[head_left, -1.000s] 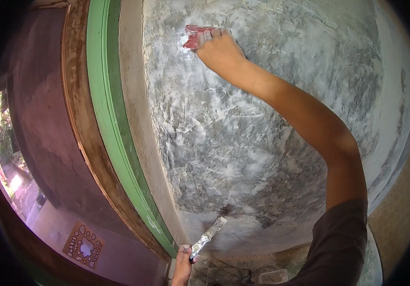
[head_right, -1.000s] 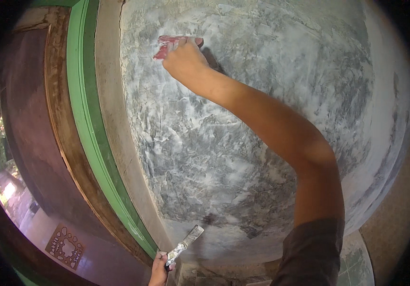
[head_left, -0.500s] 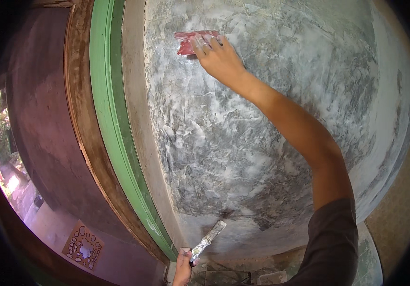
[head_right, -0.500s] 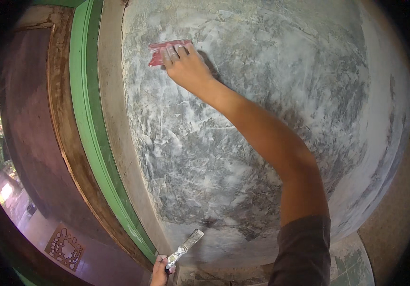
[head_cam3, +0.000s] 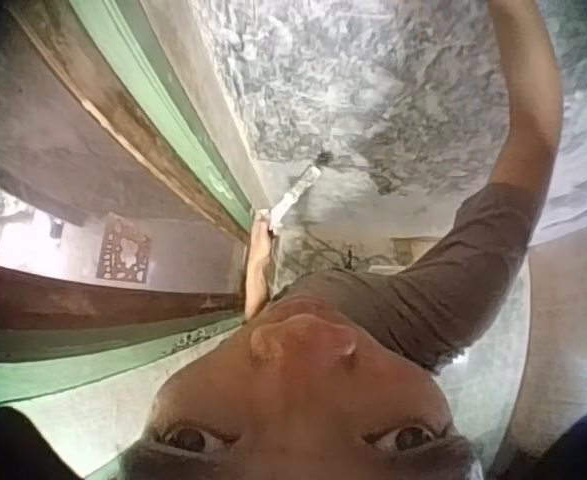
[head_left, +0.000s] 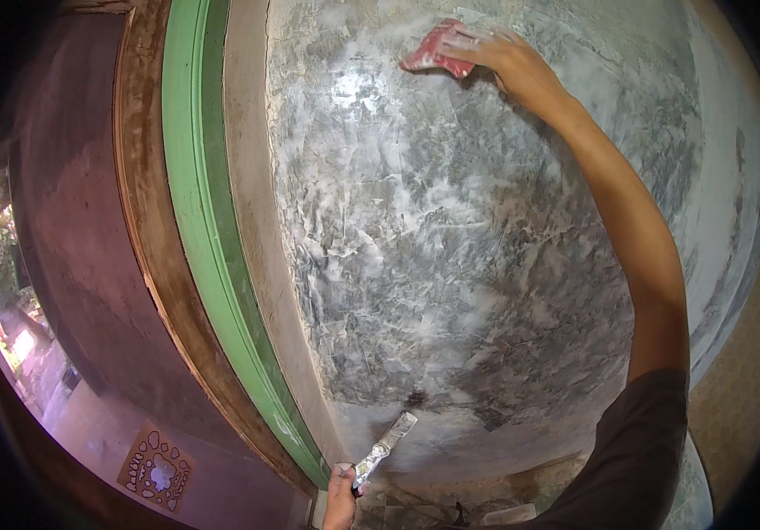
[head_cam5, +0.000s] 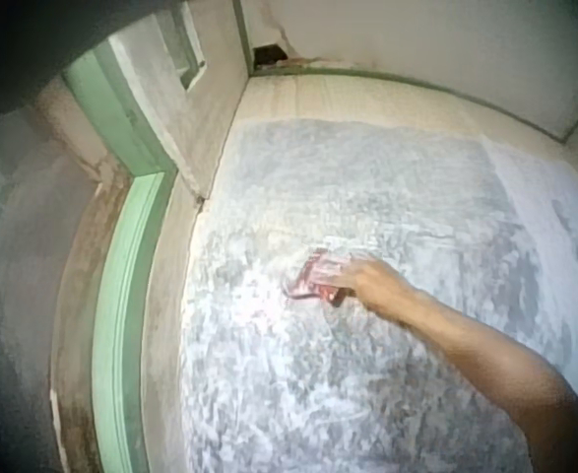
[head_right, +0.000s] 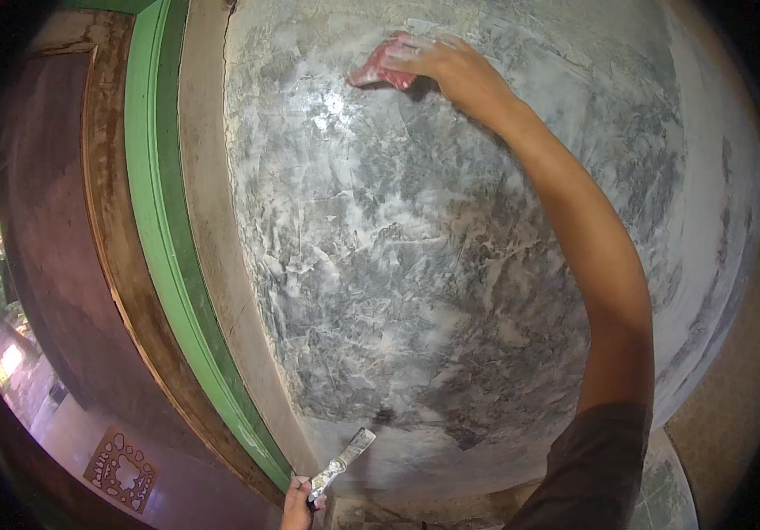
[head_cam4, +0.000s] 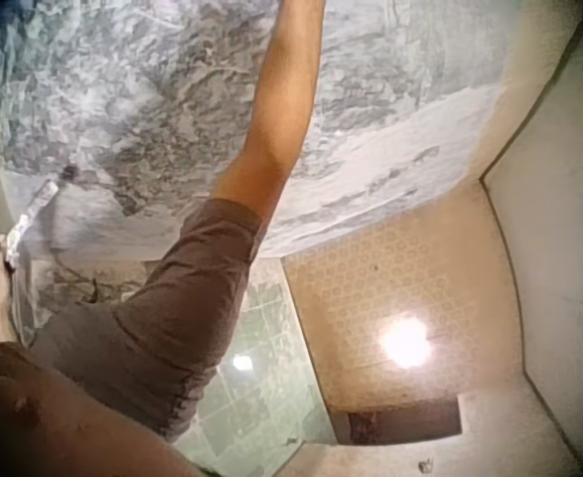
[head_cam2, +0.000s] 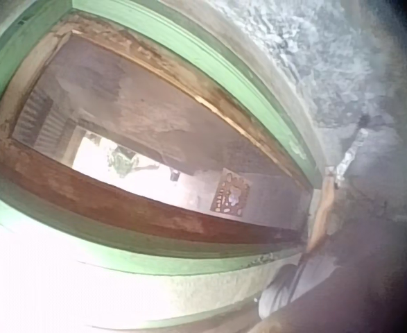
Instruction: The person scrapes and smooths a wall surface with a putty knife and a scraper, applying plaster from a bucket.
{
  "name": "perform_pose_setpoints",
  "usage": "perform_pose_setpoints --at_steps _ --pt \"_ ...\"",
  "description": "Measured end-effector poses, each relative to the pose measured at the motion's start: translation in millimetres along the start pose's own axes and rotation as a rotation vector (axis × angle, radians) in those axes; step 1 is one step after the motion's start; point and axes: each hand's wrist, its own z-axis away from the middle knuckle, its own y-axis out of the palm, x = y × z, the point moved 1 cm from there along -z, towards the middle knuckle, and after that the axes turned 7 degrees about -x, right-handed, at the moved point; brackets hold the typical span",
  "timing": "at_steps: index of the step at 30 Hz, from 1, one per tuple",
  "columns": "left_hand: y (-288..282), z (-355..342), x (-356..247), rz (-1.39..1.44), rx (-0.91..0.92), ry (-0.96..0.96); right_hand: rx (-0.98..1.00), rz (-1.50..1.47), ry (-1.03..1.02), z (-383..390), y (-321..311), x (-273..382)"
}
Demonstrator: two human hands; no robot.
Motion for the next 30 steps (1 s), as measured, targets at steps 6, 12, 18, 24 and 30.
perform_pose_setpoints --at_steps 6,12,18,24,30 --pt "12 -8 -4 0.031 0.063 -0.084 -0.200 0.100 0.155 -21 30 11" --pt "10 -9 14 -0.006 0.038 -0.043 -0.047 0.090 0.258 11 28 60" --pt "9 -9 11 -0.074 0.020 0.041 -0.163 0.150 0.308 16 4 52" --pt "16 -9 6 -0.115 0.036 0.033 -0.122 0.222 0.263 -14 24 36" --pt "15 -6 6 0.033 0.030 -0.044 0.154 0.091 0.180 -7 24 85"
